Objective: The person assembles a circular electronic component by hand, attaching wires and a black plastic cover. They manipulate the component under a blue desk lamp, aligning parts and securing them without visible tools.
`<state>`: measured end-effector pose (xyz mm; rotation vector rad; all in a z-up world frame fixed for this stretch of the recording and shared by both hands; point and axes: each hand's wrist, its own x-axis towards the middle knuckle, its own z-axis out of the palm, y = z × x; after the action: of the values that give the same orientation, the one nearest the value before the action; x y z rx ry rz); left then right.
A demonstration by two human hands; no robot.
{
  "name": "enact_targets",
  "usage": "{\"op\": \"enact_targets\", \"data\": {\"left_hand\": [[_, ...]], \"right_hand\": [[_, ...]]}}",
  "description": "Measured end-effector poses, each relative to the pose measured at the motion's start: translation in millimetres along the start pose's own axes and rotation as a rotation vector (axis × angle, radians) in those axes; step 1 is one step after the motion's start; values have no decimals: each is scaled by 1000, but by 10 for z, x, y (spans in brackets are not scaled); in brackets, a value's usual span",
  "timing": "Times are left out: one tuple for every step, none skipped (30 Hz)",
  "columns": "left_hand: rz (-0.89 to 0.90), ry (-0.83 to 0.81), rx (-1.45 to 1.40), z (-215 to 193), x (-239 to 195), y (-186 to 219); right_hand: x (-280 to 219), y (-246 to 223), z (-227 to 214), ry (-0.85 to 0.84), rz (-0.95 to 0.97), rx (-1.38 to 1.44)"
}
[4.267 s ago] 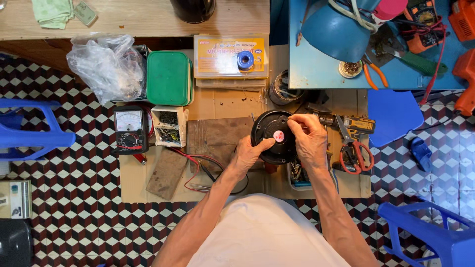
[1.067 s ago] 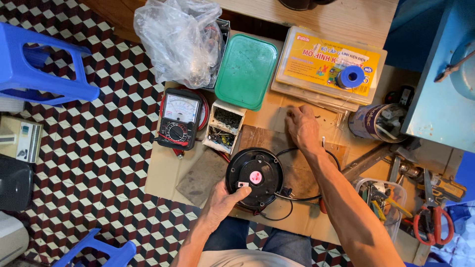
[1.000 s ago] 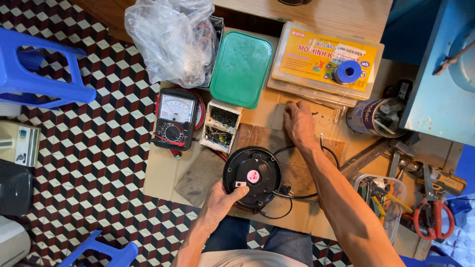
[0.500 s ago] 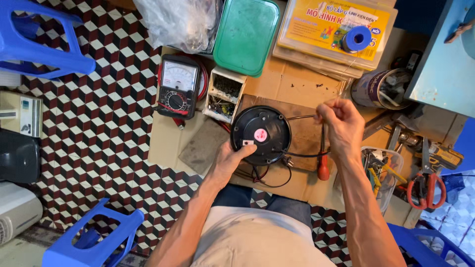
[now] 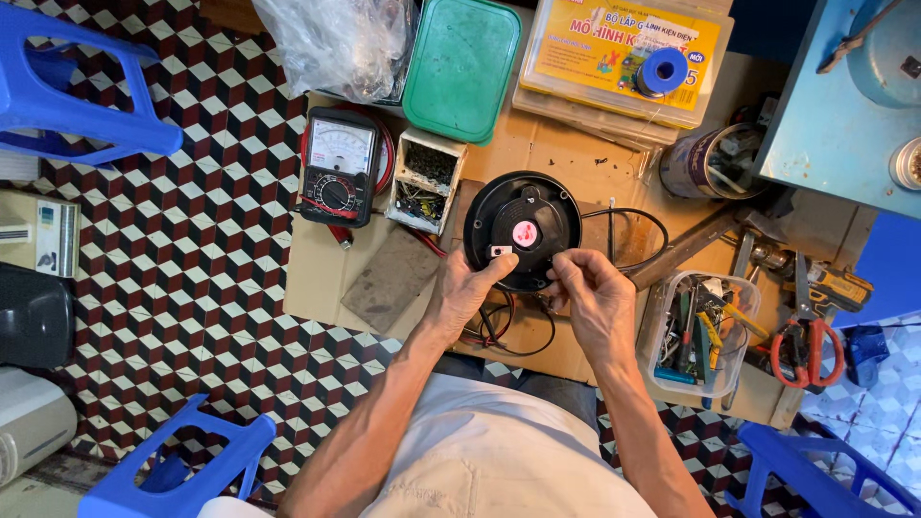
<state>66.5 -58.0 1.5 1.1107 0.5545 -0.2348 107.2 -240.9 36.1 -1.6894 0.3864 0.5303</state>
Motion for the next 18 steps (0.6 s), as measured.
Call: {"op": "enact_targets", "data": {"left_hand": [[25,-7,-8,27,0,6],[49,-14,-16,48,0,16],[34,-4,2,73,-12,22],[19,6,19,98,-22,26],[7,18,37,124,-20,29],[-2,19,17,154,-18,26],[-12,20,-3,180,-23,18],[-21,21,-22,207,-25,4],[-18,21,-66,240,-30,-24],[-14,22,-110,274,-31,-55],[-10,21,-154,302,-28,-82],[-18,27,-162,328,-31,-108],[-26,34,-170,348,-35,-132],[-34,41,-178,361,-36,-151],[-32,33,-180,374,-34,-168],[-31,26,-183,383,-28,-181],[-26,20,-186,387,-14,-184],[-24,11,-197,389,-2,-184]], "right_hand": [[14,-1,-12,32,36,0],[22,2,-15,63,71,0],[15,8,-19,78,31,-31],[4,13,-23,92,-9,-63],[8,13,-23,104,-52,-94],[9,12,-21,109,-98,-105],[3,12,-9,115,-143,-116],[3,10,-2,120,-188,-125],[-11,16,-6,145,-195,-185],[-26,24,-8,170,-202,-244],[-31,25,-11,196,-209,-302],[-35,22,-15,208,-231,-314],[-40,20,-18,221,-252,-326],[-46,15,-23,234,-273,-337],[-54,6,-30,238,-287,-326],[-66,-7,-40,242,-302,-314],[-71,-29,-48,243,-320,-302],[-92,-55,-63,230,-322,-288]]}}
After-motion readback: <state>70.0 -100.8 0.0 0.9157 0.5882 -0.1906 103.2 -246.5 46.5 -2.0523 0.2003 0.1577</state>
